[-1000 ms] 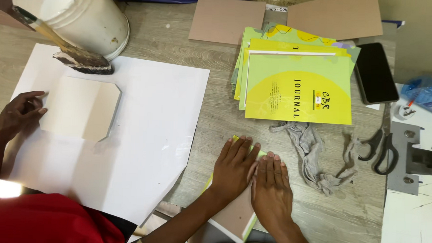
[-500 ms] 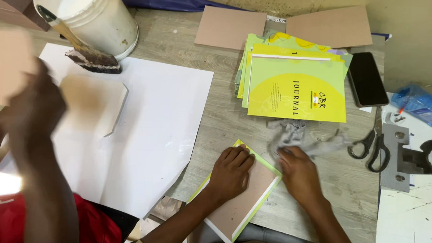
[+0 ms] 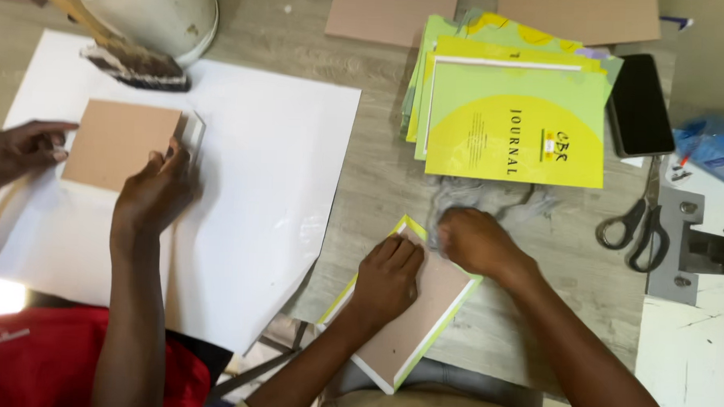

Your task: The person applies glue to the edges of a book cover using a brush and then presses it onto a book block. They smooth the cover with their hands and a cloth, then stack the finished book with others on the table.

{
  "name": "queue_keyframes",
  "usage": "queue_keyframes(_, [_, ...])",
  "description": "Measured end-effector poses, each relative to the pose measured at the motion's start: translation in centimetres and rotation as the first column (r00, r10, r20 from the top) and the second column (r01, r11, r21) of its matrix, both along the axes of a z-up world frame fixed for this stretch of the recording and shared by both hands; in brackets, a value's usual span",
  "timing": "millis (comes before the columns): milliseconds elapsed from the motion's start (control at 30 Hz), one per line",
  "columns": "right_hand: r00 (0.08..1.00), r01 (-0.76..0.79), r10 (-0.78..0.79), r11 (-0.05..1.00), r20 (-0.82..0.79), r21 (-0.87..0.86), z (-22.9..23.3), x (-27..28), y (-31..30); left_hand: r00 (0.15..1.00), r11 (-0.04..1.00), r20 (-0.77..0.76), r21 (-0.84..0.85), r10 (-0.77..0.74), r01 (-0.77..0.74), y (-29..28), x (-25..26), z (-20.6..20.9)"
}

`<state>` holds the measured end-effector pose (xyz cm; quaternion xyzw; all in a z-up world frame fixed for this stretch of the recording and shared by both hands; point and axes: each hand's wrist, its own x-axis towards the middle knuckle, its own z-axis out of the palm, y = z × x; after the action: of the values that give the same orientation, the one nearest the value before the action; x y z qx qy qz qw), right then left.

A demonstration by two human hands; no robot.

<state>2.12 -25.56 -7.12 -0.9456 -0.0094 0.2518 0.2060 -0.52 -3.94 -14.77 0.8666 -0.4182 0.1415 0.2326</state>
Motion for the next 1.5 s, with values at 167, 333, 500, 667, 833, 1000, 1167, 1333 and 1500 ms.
queue_keyframes(167, [0.987,-0.024,0.005,0.993,0.159,0.119,-1.3,5.7,5.0,0.997,0.995,0.013,-0.058,0.08,-0.079,-0.3,-0.5,-1.5])
queue_keyframes(333, [0.991,0.074,-0.084,0.992,0.1,0.099,1.3,0.0,2.1,0.991,0.989,0.017,-0.078,0.131,-0.129,-0.5,-0.2,-1.6])
queue_keyframes(500, [0.988,0.07,-0.083,0.992,-0.133,-0.101,0.5,-1.3,0.4,0.995,0.99,-0.002,-0.1,0.104,-0.103,-0.3,-0.3,-2.5])
queue_keyframes(667, [0.995,0.092,-0.093,0.995,0.036,0.037,-0.9,5.7,6.1,0.991,0.986,0.02,-0.106,0.134,-0.131,-0.3,-0.6,-2.7])
queue_keyframes(833, [0.982,0.134,-0.153,0.976,0.108,0.169,2.2,1.4,4.6,0.995,0.991,0.028,-0.096,0.099,-0.096,0.2,-0.2,-1.9])
queue_keyframes(1000, [0.933,0.358,-0.357,0.933,-0.039,0.032,3.1,-9.1,-1.1,0.987,0.986,-0.02,-0.045,0.16,-0.161,0.3,-0.3,-1.3])
queue_keyframes(1167, [0.886,0.46,-0.463,0.871,0.024,-0.17,1.0,-15.4,-6.1,0.988,0.981,0.078,-0.154,0.134,-0.121,0.0,-0.1,0.6])
queue_keyframes(1333, [0.668,0.556,-0.606,0.792,0.432,0.251,3.9,-18.3,-4.9,0.991,0.969,-0.02,-0.205,0.134,-0.135,0.4,0.0,2.4])
queue_keyframes(1500, [0.34,0.808,-0.932,0.357,0.125,0.468,6.6,-18.9,0.3,0.767,0.89,-0.556,-0.101,0.32,-0.444,1.7,-0.8,5.2])
